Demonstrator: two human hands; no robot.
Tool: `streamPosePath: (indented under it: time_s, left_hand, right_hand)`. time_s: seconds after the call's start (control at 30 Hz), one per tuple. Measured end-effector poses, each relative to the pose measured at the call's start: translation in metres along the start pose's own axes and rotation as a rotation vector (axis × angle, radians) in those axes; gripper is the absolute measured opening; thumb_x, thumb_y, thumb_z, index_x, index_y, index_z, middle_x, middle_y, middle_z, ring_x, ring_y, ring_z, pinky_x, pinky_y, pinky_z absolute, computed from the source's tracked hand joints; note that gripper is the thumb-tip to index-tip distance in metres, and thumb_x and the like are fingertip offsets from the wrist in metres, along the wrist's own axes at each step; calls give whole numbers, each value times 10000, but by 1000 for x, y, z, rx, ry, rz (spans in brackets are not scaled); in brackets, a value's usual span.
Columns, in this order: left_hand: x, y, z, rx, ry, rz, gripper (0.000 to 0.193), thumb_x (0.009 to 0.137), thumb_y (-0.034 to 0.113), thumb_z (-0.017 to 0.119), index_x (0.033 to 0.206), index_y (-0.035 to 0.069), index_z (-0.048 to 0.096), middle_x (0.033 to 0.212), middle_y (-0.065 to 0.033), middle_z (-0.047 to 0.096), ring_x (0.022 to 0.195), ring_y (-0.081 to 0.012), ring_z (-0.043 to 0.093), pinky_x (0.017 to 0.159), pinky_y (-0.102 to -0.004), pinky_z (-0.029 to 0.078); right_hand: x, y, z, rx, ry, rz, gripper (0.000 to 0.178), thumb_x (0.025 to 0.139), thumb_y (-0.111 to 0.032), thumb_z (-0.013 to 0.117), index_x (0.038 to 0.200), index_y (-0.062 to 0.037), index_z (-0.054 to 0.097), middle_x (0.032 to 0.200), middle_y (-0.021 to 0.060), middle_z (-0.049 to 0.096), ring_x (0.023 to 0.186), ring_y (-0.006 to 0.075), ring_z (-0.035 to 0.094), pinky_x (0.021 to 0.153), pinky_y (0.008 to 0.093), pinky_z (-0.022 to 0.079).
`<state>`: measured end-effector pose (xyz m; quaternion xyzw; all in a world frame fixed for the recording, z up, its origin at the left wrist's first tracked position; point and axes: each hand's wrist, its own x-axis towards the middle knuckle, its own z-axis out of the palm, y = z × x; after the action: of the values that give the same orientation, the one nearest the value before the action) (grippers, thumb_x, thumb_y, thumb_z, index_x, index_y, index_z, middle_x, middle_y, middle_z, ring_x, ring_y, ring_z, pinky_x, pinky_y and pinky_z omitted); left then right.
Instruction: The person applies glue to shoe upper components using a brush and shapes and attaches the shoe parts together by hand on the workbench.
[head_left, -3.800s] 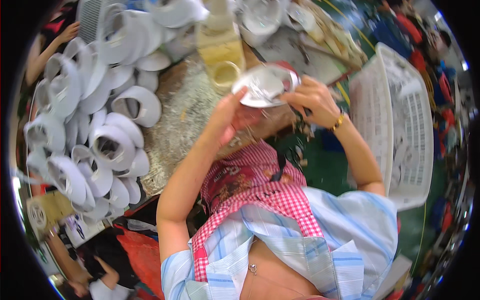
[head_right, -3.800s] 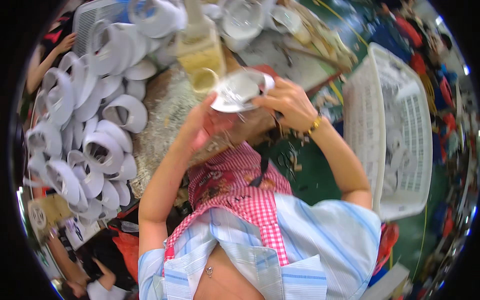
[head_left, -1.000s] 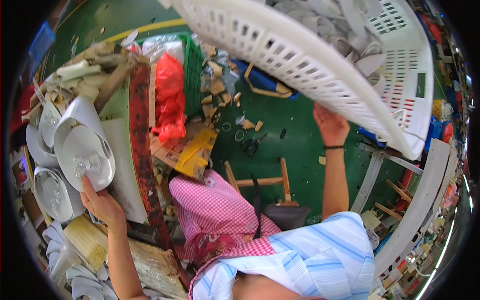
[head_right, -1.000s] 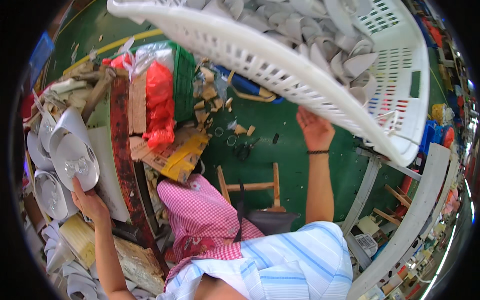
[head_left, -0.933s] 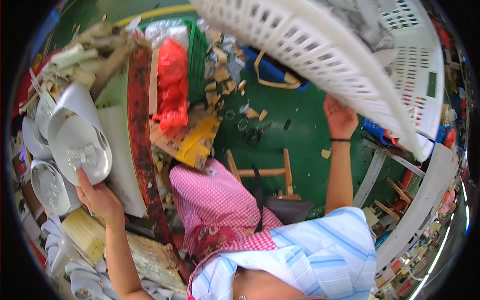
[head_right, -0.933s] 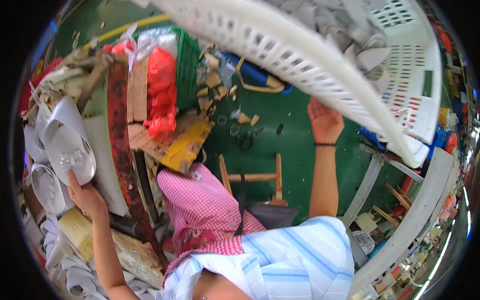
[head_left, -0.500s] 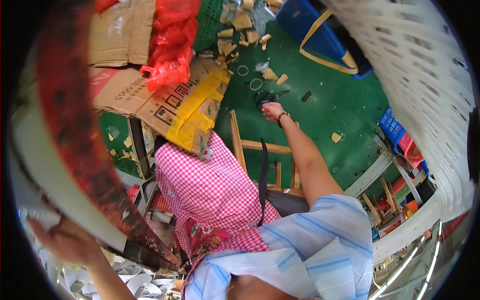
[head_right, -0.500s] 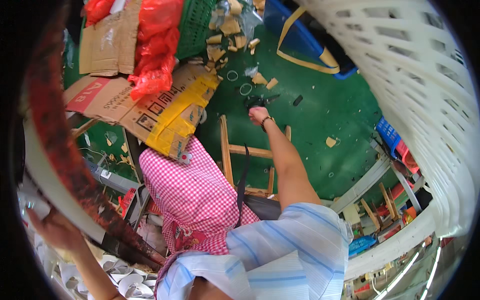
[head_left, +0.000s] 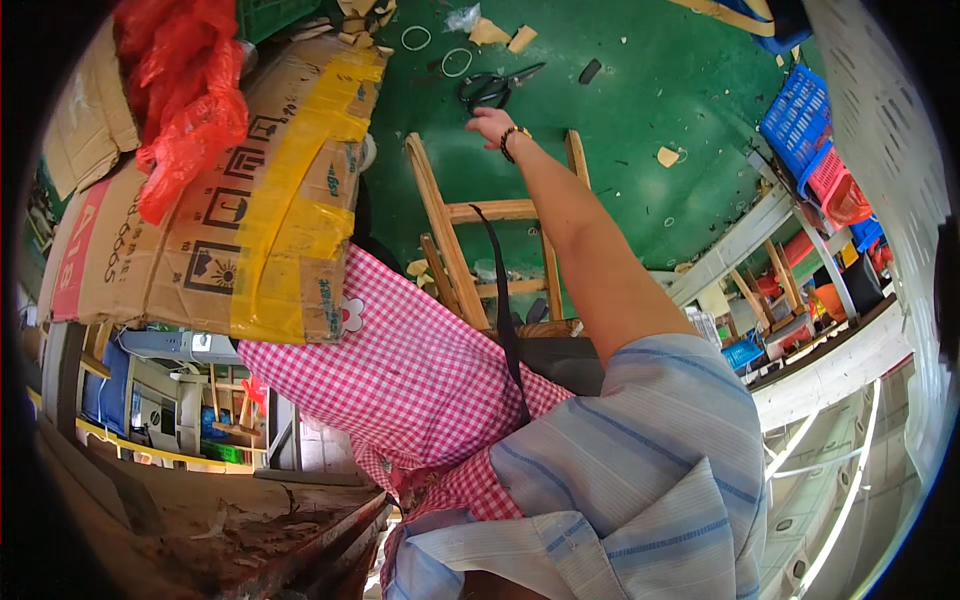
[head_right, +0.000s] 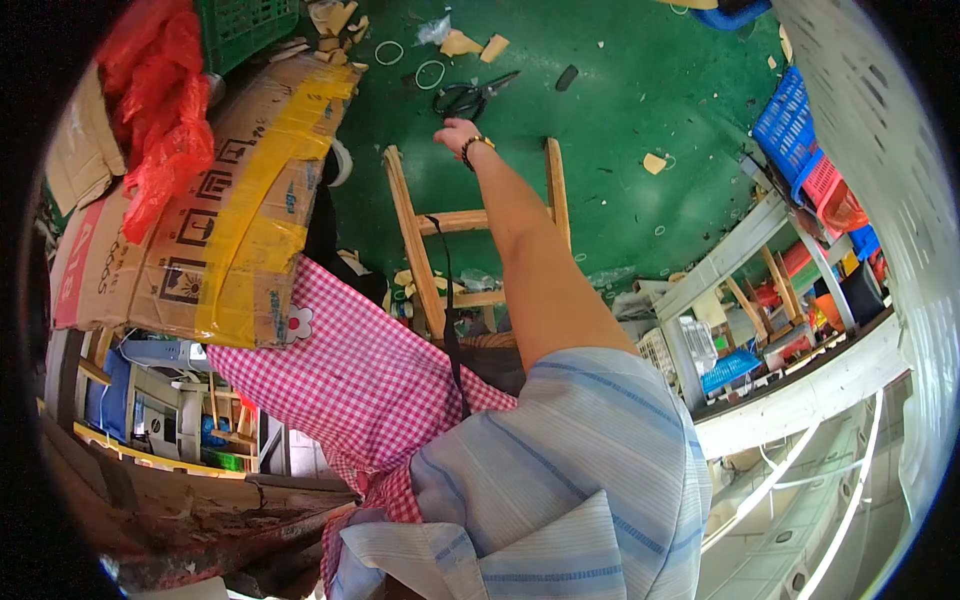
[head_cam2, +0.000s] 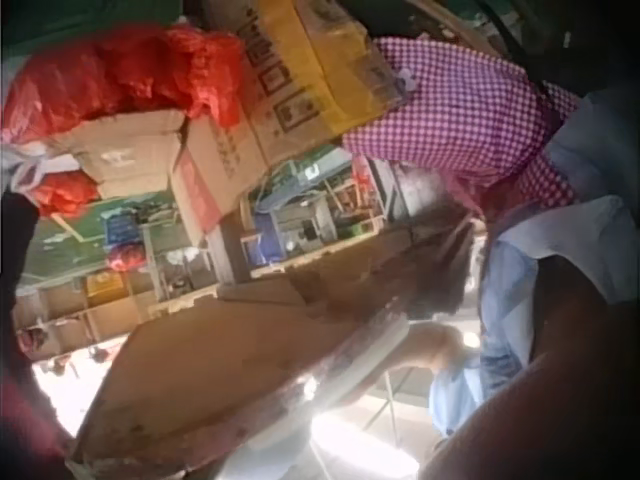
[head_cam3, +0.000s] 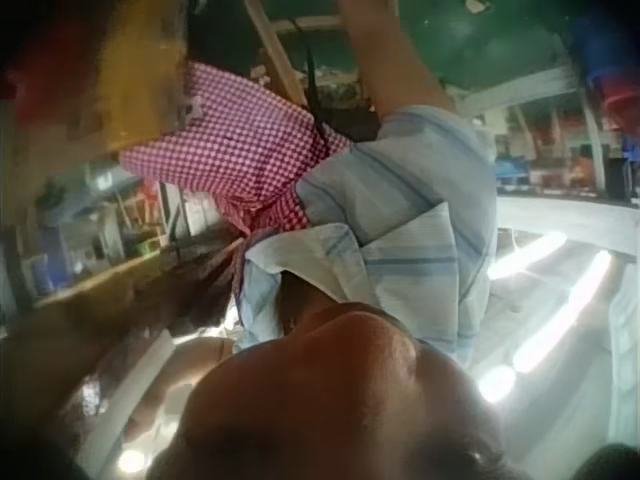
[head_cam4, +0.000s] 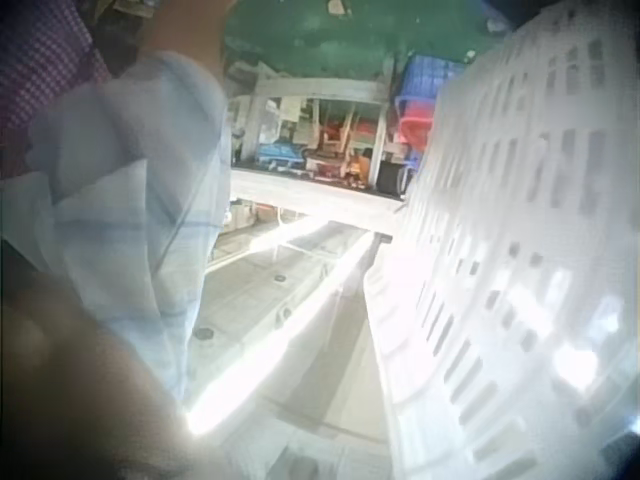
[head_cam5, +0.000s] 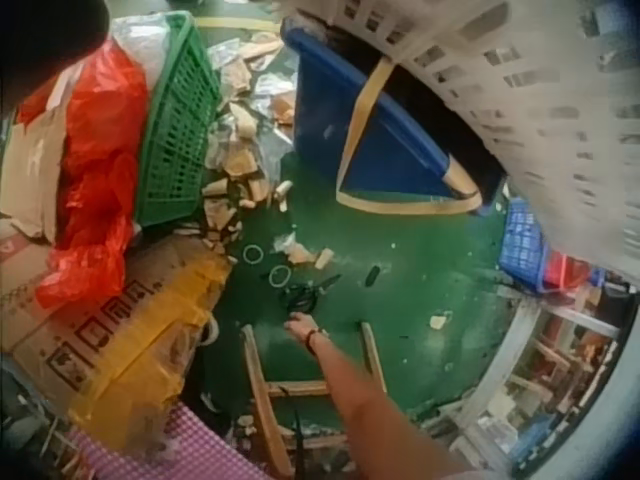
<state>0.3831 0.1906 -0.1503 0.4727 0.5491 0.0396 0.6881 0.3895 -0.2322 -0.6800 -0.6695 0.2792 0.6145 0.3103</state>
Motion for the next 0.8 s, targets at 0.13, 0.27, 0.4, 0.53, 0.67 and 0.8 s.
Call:
streamPosePath:
  time_s: [0.13,0.27,0.4,0.53,0.67,0.8]
  left_hand:
    - [10,-4,-2,98,62,-16,522,903,288,556,1306,-22,436,1256,-170,533,1156,-262,504,1013,-412,373]
    - [19,3,-5,219,127,-12,530,901,289,558,1308,-25,431,1265,-174,524,1165,-266,497,1017,-416,367]
    - [38,-1,-1,304,174,38,538,898,290,559,1311,-28,426,1274,-178,515,1173,-270,489,1020,-421,361]
    - [57,-4,2,382,212,103,546,896,291,561,1313,-31,421,1283,-181,506,1181,-275,481,1024,-425,356]
    - [73,-1,5,462,243,176,553,893,292,562,1315,-34,416,1293,-185,496,1190,-279,473,1028,-430,350]
    - [86,2,10,527,267,252,561,891,294,564,1317,-38,411,1302,-189,487,1198,-283,466,1032,-434,345]
  right_hand:
    - [10,-15,1,88,-67,35,808,735,-246,707,1431,-86,328,1355,120,488,1096,283,565,820,417,511]
    - [19,-27,8,161,-50,9,829,731,-240,719,1440,-104,311,1422,101,411,1229,284,471,899,448,482]
    - [29,-33,16,231,-25,14,823,727,-236,718,1437,-113,320,1455,79,367,1264,266,436,900,442,483]
    - [48,-35,19,277,-1,21,813,720,-228,715,1433,-132,335,1441,75,387,1254,257,446,888,434,489]
    - [64,-43,23,336,73,22,773,704,-244,719,1404,-163,401,1375,85,467,1223,235,474,862,390,502]
    - [90,-38,25,281,183,21,738,673,-303,742,1336,-97,493,1279,144,552,1151,250,540,916,331,470]
